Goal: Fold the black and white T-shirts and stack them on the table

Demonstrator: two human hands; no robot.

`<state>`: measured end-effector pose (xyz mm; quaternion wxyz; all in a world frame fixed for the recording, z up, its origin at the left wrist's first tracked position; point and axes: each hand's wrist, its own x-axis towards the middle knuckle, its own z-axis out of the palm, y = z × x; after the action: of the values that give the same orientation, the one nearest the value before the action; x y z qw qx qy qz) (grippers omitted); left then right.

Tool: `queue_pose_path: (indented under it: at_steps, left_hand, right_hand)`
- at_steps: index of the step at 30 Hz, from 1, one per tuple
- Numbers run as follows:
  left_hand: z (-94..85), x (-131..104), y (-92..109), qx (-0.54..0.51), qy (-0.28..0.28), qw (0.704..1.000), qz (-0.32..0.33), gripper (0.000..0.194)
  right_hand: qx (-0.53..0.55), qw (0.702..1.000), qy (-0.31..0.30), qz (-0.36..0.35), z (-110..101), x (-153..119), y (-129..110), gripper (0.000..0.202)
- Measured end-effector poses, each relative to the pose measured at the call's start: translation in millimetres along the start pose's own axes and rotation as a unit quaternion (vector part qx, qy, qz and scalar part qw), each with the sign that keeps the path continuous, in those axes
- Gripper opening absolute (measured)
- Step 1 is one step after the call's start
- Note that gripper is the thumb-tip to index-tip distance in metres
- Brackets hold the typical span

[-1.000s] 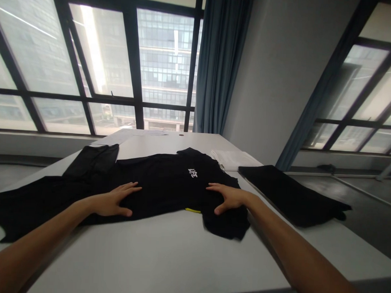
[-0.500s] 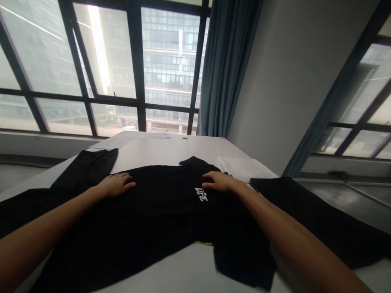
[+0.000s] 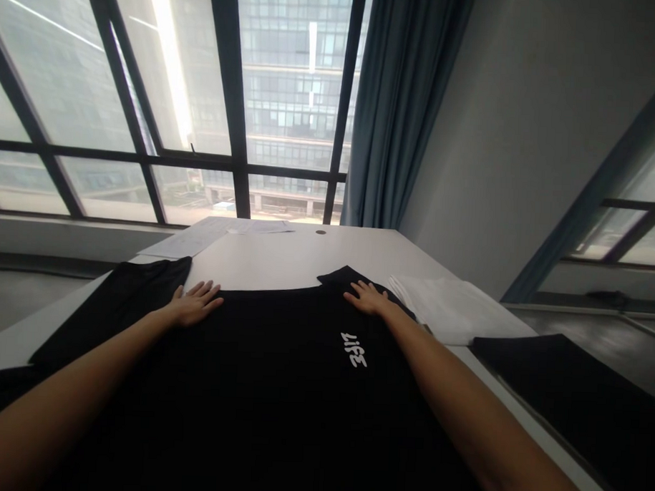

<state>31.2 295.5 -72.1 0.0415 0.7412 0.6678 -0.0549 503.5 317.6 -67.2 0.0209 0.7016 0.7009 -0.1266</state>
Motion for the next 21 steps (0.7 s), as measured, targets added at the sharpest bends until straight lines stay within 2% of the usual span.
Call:
queue_pose_path:
  at_steps: [5, 7, 9, 12, 14, 16, 18, 21]
  left_hand:
    - [-6.8, 28, 11, 0.018, 0.023, 0.999, 0.020, 0.069]
    - [-11.2, 29, 19, 0.042, 0.061, 0.997, 0.022, 0.068]
    - [-17.1, 18, 29, 0.069, 0.099, 0.992, 0.030, 0.066]
    - [-23.9, -24, 40, 0.067, 0.112, 0.989, 0.071, 0.061]
    - [-23.0, -65, 42, 0.030, 0.097, 0.987, 0.122, 0.060]
    - [-17.5, -109, 38, -0.017, 0.060, 0.982, 0.178, 0.062]
    - [-11.2, -150, 31, -0.062, 0.006, 0.973, 0.220, 0.065]
    - [-11.0, -202, 20, -0.094, -0.050, 0.966, 0.236, 0.069]
  right_hand:
    - [0.005, 1.000, 0.021, -0.003, -1, 17, 10, 0.080]
    - [-0.005, 0.998, 0.060, -0.011, 1, 11, 10, 0.076]
    - [-0.028, 0.993, 0.112, -0.036, 2, -6, 10, 0.071]
    - [-0.045, 0.978, 0.161, -0.126, 0, -56, 13, 0.058]
    - [-0.018, 0.969, 0.161, -0.184, -4, -99, 19, 0.048]
    - [0.020, 0.965, 0.141, -0.219, -7, -143, 26, 0.038]
    - [0.045, 0.966, 0.117, -0.224, -11, -182, 33, 0.031]
    - [0.075, 0.976, 0.069, -0.195, -16, -228, 40, 0.028]
